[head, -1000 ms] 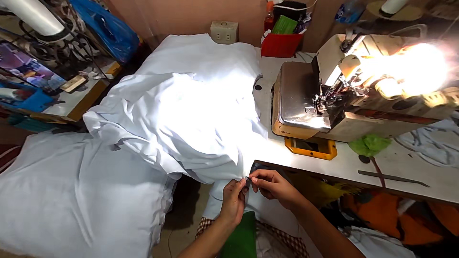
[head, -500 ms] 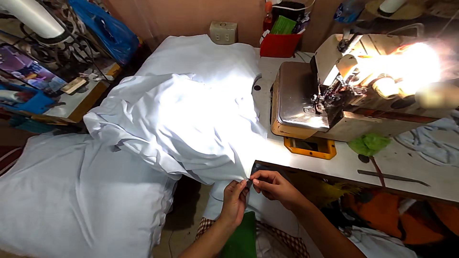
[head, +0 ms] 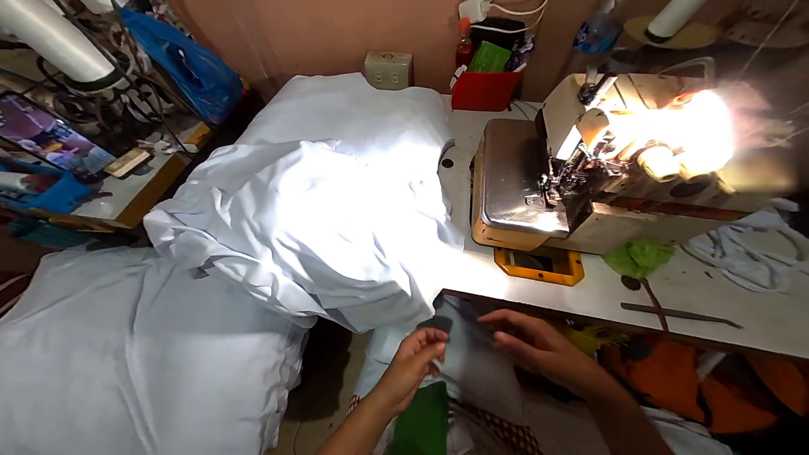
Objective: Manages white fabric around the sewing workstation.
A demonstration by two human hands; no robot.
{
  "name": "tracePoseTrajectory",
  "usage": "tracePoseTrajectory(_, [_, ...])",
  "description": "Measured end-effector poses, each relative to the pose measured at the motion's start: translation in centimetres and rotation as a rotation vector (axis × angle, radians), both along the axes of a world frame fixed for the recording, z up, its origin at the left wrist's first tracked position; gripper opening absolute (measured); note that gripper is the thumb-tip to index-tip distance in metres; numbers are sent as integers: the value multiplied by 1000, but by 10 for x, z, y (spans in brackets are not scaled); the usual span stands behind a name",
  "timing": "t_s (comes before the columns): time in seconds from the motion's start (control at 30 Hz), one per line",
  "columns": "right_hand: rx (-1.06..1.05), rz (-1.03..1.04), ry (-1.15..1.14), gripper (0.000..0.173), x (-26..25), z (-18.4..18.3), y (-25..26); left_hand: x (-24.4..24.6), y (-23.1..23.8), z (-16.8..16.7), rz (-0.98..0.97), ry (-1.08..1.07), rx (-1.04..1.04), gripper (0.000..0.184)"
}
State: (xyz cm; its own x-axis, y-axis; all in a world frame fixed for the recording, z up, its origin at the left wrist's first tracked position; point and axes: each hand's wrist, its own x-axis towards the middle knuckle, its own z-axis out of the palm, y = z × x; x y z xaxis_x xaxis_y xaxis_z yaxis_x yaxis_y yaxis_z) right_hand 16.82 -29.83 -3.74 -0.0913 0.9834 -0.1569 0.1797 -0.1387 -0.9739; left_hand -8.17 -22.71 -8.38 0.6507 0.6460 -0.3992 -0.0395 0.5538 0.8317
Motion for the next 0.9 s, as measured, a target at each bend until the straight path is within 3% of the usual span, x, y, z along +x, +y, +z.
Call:
tracePoseTrajectory(0.07, [143, -196, -176, 35, 42, 13, -29, -13, 17, 19, -277, 38, 275, 20])
tracePoseTrajectory(0.1, [185, -312, -266, 36, 65, 22, -44, -18, 29, 36, -317, 58, 516, 21])
tracePoseTrajectory(0.2, [210, -582, -664, 46, 139, 33, -84, -16, 81, 93, -178, 323, 1296, 22])
tracePoseTrajectory(0.27, [165, -642, -902, 46, 186, 23, -99, 3, 124, 120, -119, 521, 1516, 20])
tracePoseTrajectory(0.37, [-40, -620, -961, 27, 218, 19, -102, 44, 191, 133, -295, 690, 1575, 30])
tracePoseTrajectory(0.47, [-78, -544, -887, 22, 214, 15, -85, 83, 227, 140, -557, 899, 1434, 36])
tracePoseTrajectory(0.53, [25, -487, -835, 20, 205, 6, -69, 96, 237, 141, -664, 905, 1400, 32])
tracePoseTrajectory(0.6, [184, -494, -815, 21, 197, -8, -56, 101, 244, 139, -711, 772, 1459, 27])
tracePoseTrajectory(0.73, [427, -665, -835, 32, 187, -34, -47, 102, 246, 136, -741, 744, 1508, 20])
tracePoseTrajectory(0.83, [642, -790, -886, 43, 157, -17, -36, 101, 245, 127, -622, 621, 1607, 8])
tracePoseTrajectory(0.9, [811, -753, -839, 46, 122, 6, -20, 103, 245, 123, -592, 596, 1624, 8])
